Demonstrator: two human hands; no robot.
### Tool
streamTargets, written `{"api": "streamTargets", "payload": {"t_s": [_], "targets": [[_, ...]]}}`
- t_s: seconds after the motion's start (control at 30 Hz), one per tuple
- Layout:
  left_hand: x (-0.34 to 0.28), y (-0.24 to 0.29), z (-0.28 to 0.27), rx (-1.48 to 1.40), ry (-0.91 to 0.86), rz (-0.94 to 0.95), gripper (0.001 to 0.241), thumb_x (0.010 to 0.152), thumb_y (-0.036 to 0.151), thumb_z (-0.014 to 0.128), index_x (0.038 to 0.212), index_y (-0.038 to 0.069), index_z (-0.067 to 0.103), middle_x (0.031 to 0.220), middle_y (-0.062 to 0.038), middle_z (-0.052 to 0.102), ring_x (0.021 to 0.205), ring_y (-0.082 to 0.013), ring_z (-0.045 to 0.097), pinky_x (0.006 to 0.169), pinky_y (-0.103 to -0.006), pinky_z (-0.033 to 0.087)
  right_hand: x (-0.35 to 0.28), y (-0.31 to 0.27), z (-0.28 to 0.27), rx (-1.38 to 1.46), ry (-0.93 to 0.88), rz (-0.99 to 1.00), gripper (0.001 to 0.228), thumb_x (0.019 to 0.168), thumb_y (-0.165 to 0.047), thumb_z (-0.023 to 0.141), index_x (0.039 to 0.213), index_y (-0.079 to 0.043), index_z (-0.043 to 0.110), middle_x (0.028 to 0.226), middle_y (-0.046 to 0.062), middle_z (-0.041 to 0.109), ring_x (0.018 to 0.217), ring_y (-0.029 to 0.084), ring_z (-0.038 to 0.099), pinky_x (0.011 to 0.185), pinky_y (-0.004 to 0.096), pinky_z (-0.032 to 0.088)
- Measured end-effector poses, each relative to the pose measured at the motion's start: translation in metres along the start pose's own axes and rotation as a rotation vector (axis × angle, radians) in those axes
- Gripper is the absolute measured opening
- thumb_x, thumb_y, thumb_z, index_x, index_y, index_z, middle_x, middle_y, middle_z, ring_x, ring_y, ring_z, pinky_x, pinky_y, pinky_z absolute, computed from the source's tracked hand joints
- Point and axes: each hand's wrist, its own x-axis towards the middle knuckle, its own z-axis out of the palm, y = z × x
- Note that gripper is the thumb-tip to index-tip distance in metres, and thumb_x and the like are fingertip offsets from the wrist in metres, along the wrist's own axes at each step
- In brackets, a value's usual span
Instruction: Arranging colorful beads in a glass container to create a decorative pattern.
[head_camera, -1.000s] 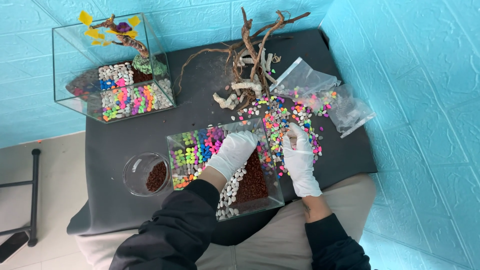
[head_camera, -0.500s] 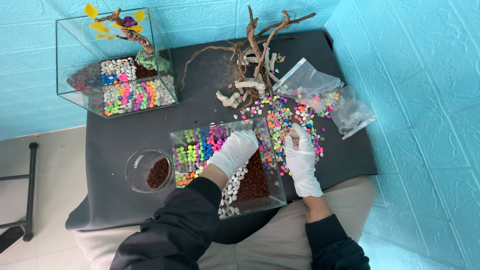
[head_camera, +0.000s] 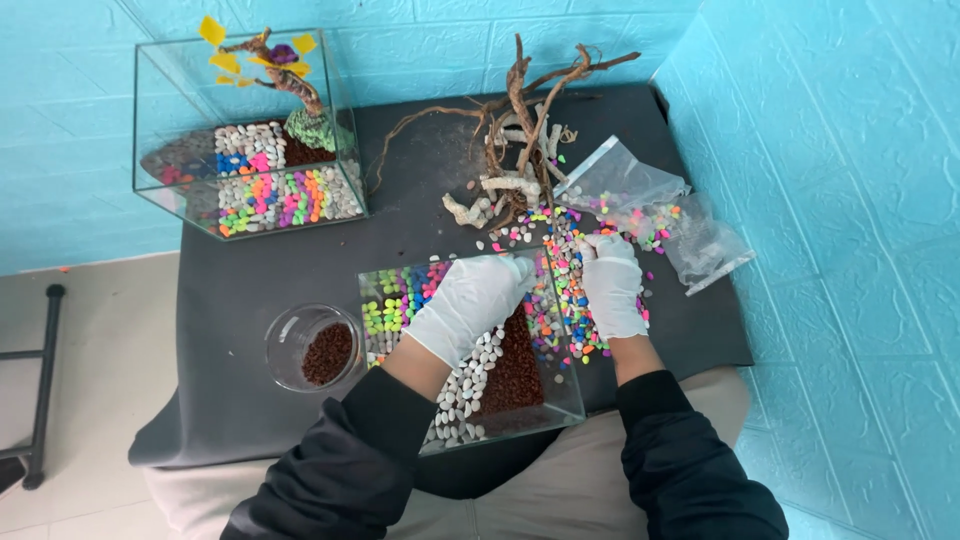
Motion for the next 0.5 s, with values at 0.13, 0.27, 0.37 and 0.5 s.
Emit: {"api": "streamTargets", "payload": {"t_s": [0.13, 0.27, 0.37, 0.5], "targets": [[0.019, 0.013, -0.024, -0.187, -0.114, -0.088, 0.027, 0.091, 0.048, 0.062, 0.096, 0.023, 0.068, 0.073, -0.003, 0.068, 0.079, -0.0319, 0.072, 0.061, -0.0446, 0.058, -0.012, -0.014, -0.055, 0.006, 0.048, -0.041, 0.017, 0.092, -0.045, 0.074, 0.105, -0.034, 0.073, 0.097, -0.005, 0.069, 0.100, 0.021, 0.067, 0.080, 0.037, 0.059], [0.037, 0.032, -0.111, -0.536, -0.301, -0.372, 0.032, 0.088, 0.059, 0.062, 0.087, 0.028, 0.071, 0.066, 0.004, 0.070, 0.075, -0.0231, 0.075, 0.064, -0.0348, 0.061, -0.016, -0.073, -0.171, 0.525, -0.160, 0.374, 0.013, 0.099, -0.035, 0.068, 0.110, -0.029, 0.071, 0.105, -0.003, 0.071, 0.108, 0.019, 0.067, 0.093, 0.037, 0.055], [0.044, 0.038, -0.135, -0.878, -0.359, -0.594, 0.033, 0.085, 0.061, 0.067, 0.084, 0.030, 0.075, 0.062, 0.007, 0.071, 0.066, -0.0139, 0.076, 0.062, -0.0266, 0.062, -0.019, -0.119, -0.241, 0.736, -0.034, 0.360, 0.006, 0.098, -0.017, 0.073, 0.104, -0.018, 0.073, 0.095, 0.004, 0.073, 0.101, 0.026, 0.070, 0.084, 0.037, 0.057], [0.048, 0.039, -0.156, -1.350, -0.432, -0.787, 0.035, 0.085, 0.030, 0.074, 0.111, 0.006, 0.074, 0.084, -0.018, 0.078, 0.078, -0.0218, 0.078, 0.052, -0.0213, 0.058, -0.026, -0.153, -0.291, 1.002, 0.077, 0.119, 0.010, 0.094, 0.006, 0.073, 0.094, -0.003, 0.069, 0.079, 0.017, 0.073, 0.090, 0.040, 0.075, 0.075, 0.040, 0.060]]}}
